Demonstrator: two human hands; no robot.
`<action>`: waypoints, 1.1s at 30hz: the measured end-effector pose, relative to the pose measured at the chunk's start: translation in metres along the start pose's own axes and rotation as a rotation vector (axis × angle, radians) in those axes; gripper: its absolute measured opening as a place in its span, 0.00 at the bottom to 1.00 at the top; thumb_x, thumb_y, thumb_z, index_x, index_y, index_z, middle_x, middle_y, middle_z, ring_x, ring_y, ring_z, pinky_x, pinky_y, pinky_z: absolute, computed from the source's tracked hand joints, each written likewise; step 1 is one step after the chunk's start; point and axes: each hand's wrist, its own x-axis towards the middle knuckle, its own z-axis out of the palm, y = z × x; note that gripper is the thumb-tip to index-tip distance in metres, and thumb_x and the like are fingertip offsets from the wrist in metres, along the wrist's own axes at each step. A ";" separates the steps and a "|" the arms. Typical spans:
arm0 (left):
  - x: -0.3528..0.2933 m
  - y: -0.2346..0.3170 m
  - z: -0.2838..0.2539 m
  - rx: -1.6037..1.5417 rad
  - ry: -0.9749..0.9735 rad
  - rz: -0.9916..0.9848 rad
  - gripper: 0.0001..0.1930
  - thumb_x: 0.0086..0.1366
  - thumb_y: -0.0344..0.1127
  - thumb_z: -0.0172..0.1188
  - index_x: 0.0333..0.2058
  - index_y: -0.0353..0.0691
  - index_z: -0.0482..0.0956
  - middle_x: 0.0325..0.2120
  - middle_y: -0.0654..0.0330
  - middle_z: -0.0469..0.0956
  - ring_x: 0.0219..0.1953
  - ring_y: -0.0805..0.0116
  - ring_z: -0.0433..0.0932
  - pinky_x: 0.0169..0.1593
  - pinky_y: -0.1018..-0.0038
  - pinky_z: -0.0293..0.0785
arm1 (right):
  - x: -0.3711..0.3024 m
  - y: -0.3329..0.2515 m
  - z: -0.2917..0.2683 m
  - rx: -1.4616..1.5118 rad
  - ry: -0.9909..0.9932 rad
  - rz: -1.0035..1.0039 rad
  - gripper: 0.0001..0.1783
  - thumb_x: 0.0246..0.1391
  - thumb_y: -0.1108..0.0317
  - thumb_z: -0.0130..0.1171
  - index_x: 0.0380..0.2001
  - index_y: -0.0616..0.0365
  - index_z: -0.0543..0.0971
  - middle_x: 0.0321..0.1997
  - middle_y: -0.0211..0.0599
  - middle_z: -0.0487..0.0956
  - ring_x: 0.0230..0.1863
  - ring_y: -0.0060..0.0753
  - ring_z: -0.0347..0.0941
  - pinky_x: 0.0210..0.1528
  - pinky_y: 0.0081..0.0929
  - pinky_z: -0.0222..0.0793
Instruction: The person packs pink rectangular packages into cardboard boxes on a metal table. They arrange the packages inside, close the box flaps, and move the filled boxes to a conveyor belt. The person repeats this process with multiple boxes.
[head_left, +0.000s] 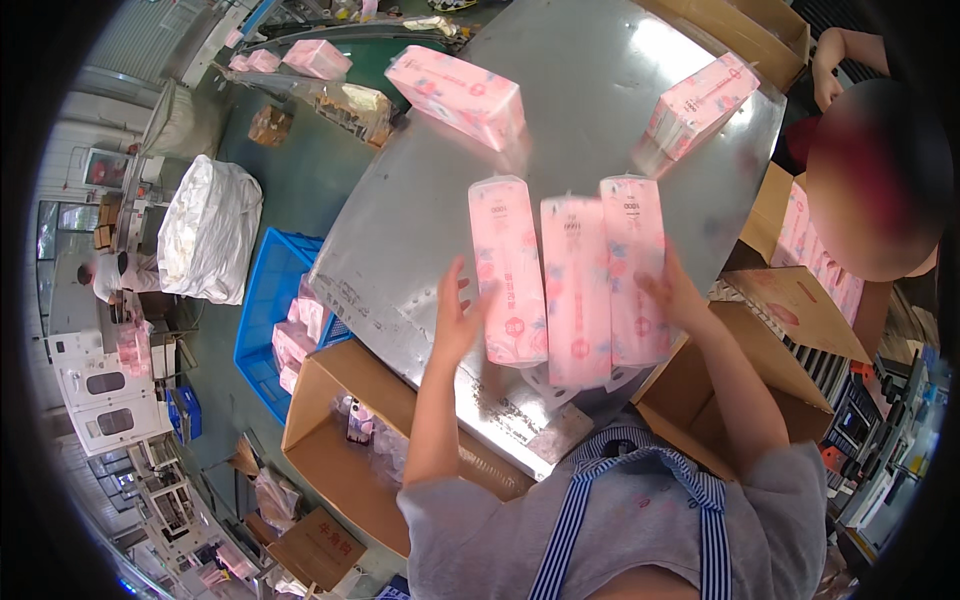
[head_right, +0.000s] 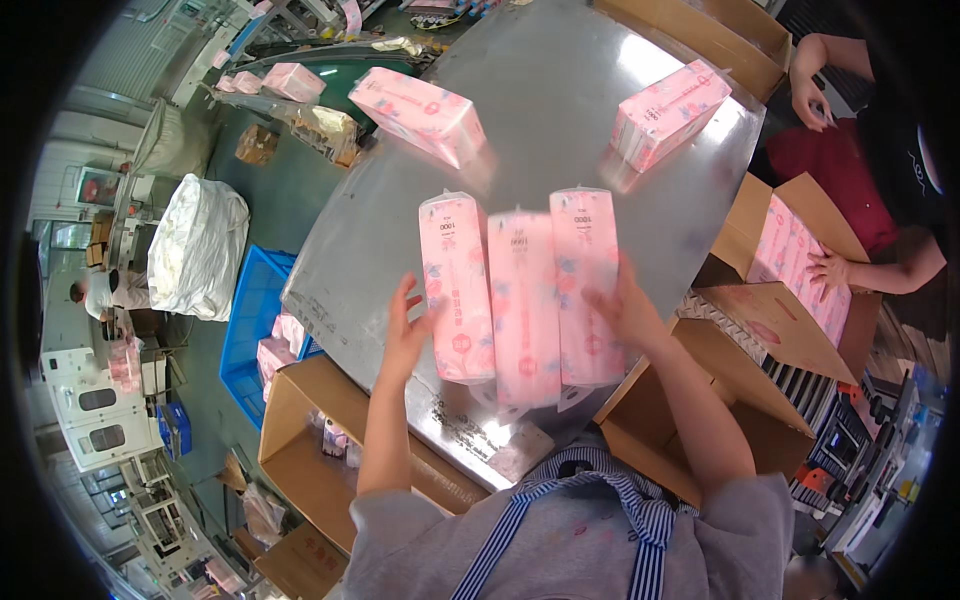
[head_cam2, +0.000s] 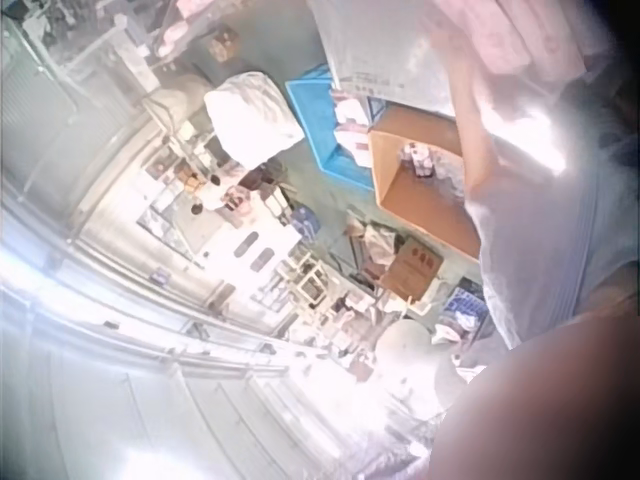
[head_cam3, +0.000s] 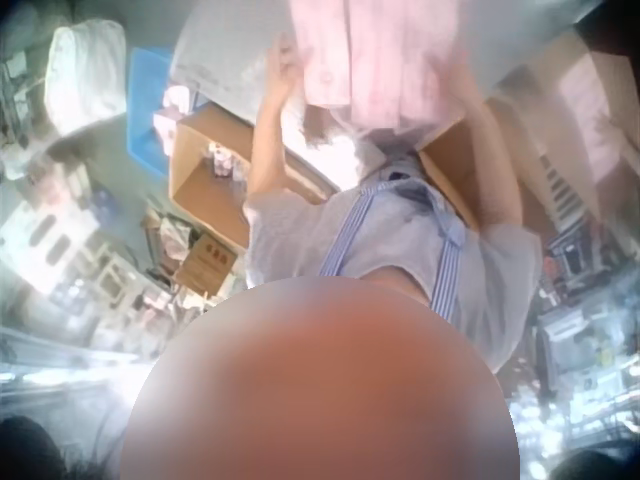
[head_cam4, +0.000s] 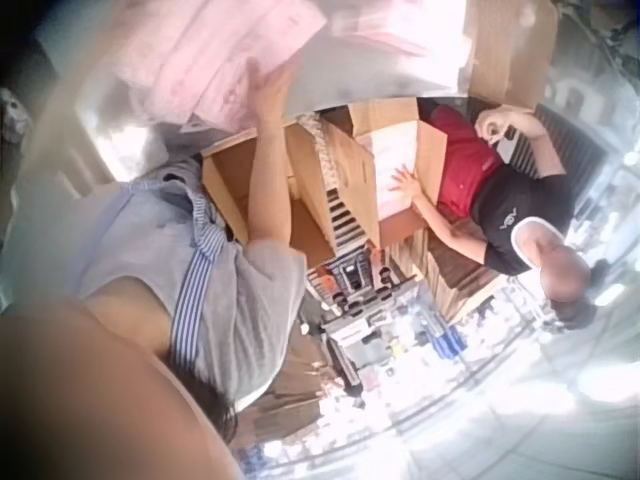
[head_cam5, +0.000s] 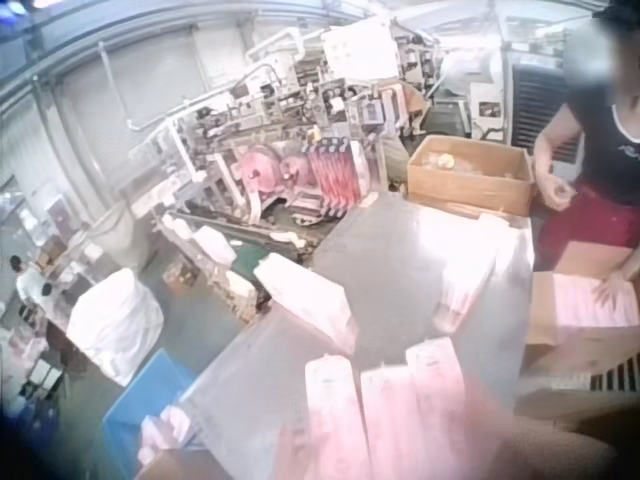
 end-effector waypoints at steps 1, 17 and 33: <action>0.009 -0.012 -0.005 -0.279 0.000 -0.201 0.37 0.62 0.57 0.53 0.64 0.44 0.56 0.61 0.54 0.60 0.61 0.59 0.60 0.61 0.62 0.56 | 0.014 -0.002 -0.004 0.197 -0.143 0.119 0.47 0.54 0.48 0.57 0.67 0.57 0.47 0.63 0.45 0.62 0.58 0.41 0.65 0.57 0.36 0.63; -0.077 0.009 0.052 -0.848 0.065 -0.205 0.28 0.69 0.46 0.46 0.62 0.38 0.56 0.59 0.57 0.62 0.60 0.66 0.64 0.62 0.65 0.62 | -0.092 0.022 -0.046 0.598 -0.295 -0.221 0.54 0.40 0.65 0.71 0.66 0.59 0.48 0.64 0.39 0.60 0.64 0.33 0.56 0.65 0.35 0.52; -0.129 0.009 0.265 -0.682 -0.673 -0.652 0.28 0.69 0.52 0.41 0.60 0.38 0.60 0.55 0.57 0.68 0.54 0.66 0.70 0.56 0.67 0.69 | -0.368 0.171 -0.107 0.627 0.296 0.219 0.36 0.47 0.62 0.68 0.58 0.59 0.66 0.59 0.44 0.69 0.61 0.39 0.64 0.61 0.35 0.61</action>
